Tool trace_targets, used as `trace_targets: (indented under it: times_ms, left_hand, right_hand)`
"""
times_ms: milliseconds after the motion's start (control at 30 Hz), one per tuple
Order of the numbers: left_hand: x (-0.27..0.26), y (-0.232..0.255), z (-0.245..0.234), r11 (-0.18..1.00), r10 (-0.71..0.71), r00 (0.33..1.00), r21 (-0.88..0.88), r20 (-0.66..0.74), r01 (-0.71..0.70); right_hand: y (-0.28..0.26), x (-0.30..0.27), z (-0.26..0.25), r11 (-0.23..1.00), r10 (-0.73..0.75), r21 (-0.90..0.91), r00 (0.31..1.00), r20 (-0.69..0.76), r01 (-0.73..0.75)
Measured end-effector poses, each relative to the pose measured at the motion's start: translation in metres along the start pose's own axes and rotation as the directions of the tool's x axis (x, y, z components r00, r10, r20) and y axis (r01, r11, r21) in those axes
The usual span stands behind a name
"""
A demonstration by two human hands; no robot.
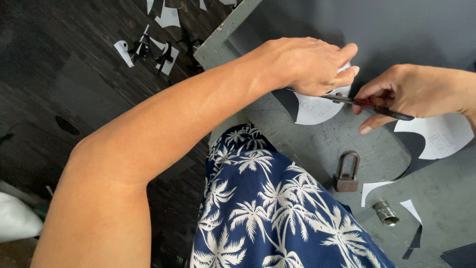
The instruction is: The person cuts pieces of dark fabric using shears, following white paper templates held in place by weights.
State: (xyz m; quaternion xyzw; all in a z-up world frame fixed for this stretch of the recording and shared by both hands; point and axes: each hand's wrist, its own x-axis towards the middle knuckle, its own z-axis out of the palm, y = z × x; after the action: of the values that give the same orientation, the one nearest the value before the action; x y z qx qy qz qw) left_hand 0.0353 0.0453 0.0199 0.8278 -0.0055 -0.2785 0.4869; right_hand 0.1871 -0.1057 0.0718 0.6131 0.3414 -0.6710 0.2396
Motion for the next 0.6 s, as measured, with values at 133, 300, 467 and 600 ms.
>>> trace_targets:
  times_ms: [133,300,467,600]
  left_hand:
    - [0.0025,-0.0002,0.0015,1.0,0.023,1.0,-0.006,-0.014,-0.023]
    - [0.0022,-0.002,0.0043,0.999,0.036,0.999,0.005,-0.034,-0.036]
    - [0.0014,-0.0026,0.005,0.998,0.059,0.997,0.015,-0.042,-0.058]
    - [0.002,-0.0027,0.0061,0.999,0.051,0.998,-0.004,-0.048,-0.051]
  right_hand:
    - [-0.0018,0.0005,-0.0042,0.997,-0.005,-0.074,1.0,-0.024,0.003]
    - [-0.0013,0.0027,-0.0036,0.989,-0.052,-0.143,0.998,-0.031,0.047]
    - [-0.003,0.0005,-0.0027,0.995,-0.021,-0.099,0.998,-0.057,0.015]
    - [-0.0068,-0.0016,-0.0034,0.991,-0.026,-0.132,0.998,-0.054,0.019]
